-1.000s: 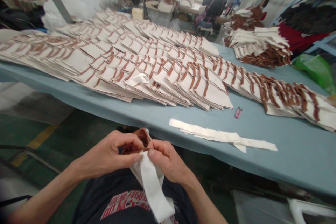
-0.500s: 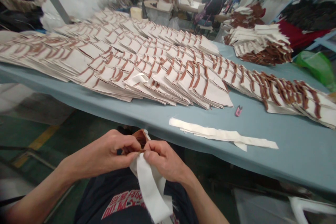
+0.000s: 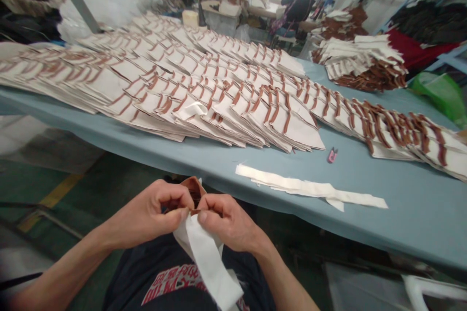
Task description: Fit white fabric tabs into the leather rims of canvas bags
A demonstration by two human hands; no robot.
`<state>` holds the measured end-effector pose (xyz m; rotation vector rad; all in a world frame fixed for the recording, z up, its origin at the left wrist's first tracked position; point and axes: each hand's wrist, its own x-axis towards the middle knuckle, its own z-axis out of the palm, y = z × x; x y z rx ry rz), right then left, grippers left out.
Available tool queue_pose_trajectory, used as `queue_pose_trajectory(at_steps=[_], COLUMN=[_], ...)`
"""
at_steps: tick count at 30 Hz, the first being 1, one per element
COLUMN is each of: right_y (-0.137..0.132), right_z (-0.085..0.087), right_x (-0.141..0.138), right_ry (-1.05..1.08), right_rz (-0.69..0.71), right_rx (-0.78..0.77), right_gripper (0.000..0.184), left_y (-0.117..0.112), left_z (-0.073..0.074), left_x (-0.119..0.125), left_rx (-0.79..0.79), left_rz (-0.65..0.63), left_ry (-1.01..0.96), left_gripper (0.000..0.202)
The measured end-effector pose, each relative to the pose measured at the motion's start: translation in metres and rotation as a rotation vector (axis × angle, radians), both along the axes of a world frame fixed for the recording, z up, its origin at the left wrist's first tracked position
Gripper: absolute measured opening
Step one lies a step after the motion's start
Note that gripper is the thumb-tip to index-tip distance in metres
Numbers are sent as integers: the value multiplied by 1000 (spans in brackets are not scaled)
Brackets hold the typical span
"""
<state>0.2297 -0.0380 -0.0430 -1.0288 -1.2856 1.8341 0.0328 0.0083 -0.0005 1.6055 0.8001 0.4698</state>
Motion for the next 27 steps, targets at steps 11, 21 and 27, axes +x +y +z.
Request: queue_pose_trajectory(at_steps=[11, 21, 27], right_y=[-2, -1, -2], right_z=[2, 7, 11], right_x=[6, -1, -2], right_ry=[-47, -220, -434], right_rz=[-9, -80, -116], right_rx=[66, 93, 208], right_gripper=[54, 36, 27], left_y=[0, -6, -7], left_z=[-2, -4, -10], left_x=[-4, 0, 2], left_rx=[121, 351, 463], left_rz=[-40, 21, 111], left_ry=[80, 116, 109], left_gripper=[16, 19, 20])
